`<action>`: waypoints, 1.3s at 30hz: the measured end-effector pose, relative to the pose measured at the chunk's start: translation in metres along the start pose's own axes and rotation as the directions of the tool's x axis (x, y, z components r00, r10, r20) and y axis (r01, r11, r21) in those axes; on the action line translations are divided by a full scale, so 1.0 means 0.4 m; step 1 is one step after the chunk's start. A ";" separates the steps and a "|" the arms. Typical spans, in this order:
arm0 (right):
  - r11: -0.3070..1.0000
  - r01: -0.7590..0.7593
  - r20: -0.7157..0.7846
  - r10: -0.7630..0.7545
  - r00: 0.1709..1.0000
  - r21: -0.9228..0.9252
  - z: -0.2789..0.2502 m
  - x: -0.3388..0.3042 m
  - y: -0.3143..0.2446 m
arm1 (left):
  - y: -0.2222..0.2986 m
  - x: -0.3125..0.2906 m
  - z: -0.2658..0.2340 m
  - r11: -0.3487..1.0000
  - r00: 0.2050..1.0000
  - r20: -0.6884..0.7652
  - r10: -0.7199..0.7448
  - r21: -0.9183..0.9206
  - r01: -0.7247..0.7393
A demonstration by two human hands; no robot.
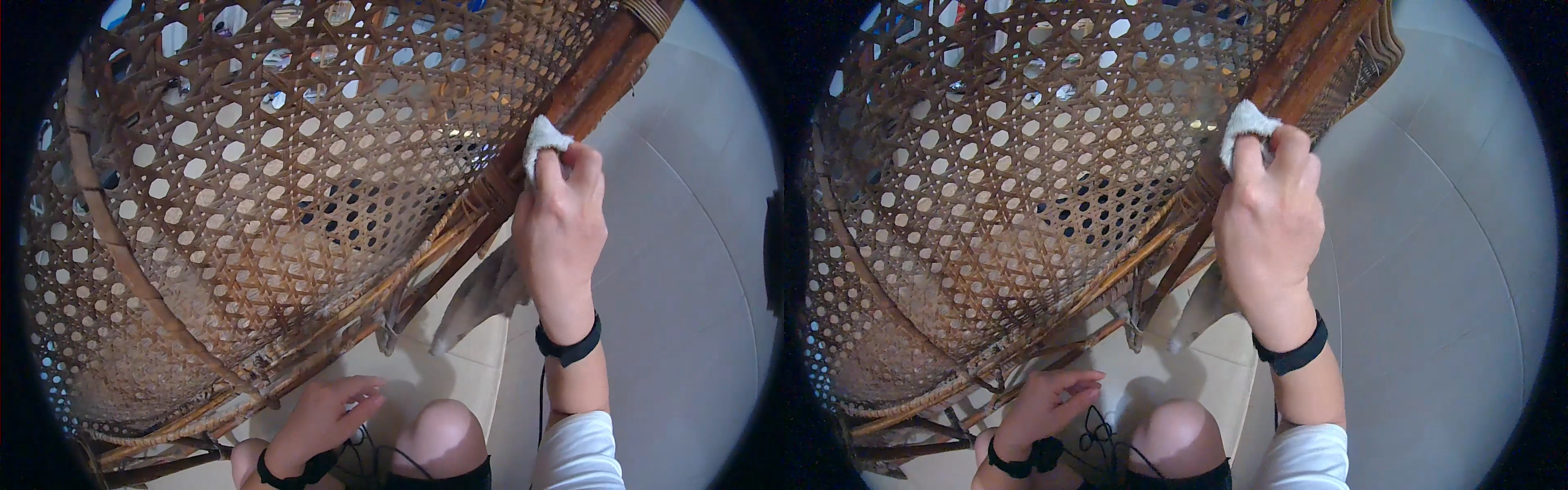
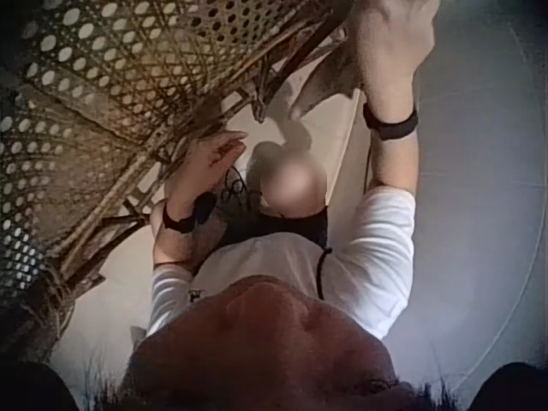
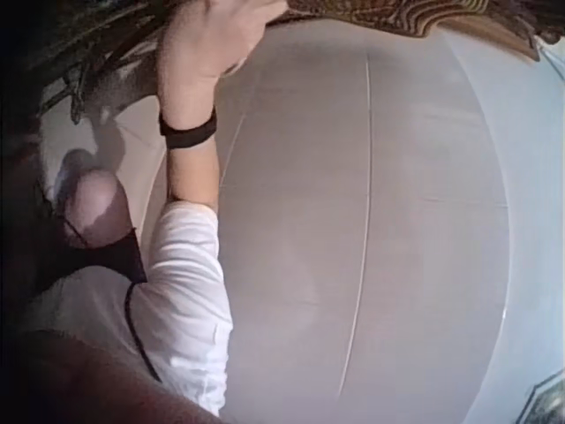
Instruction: Cleaning a wicker chair with a cloth
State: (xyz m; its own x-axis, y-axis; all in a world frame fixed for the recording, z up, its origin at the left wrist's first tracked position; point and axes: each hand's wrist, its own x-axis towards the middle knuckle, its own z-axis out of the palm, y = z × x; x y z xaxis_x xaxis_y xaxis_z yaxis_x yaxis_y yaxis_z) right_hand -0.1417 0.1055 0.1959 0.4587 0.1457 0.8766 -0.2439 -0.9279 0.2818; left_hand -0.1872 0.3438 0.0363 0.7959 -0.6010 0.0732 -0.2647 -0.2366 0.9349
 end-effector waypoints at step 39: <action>0.787 0.082 -0.140 0.006 0.990 0.612 0.044 0.003 0.110 | -0.013 -0.002 -0.017 0.996 0.997 -0.011 -0.073 0.042 0.074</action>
State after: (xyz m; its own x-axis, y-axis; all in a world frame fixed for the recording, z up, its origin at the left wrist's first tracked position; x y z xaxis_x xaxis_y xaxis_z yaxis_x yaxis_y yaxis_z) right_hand -0.1368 0.0588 0.2024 0.3335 0.1869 0.9240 0.3682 -0.9281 0.0548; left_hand -0.1827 0.3506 0.0338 0.8190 -0.5737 0.0083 -0.2278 -0.3118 0.9224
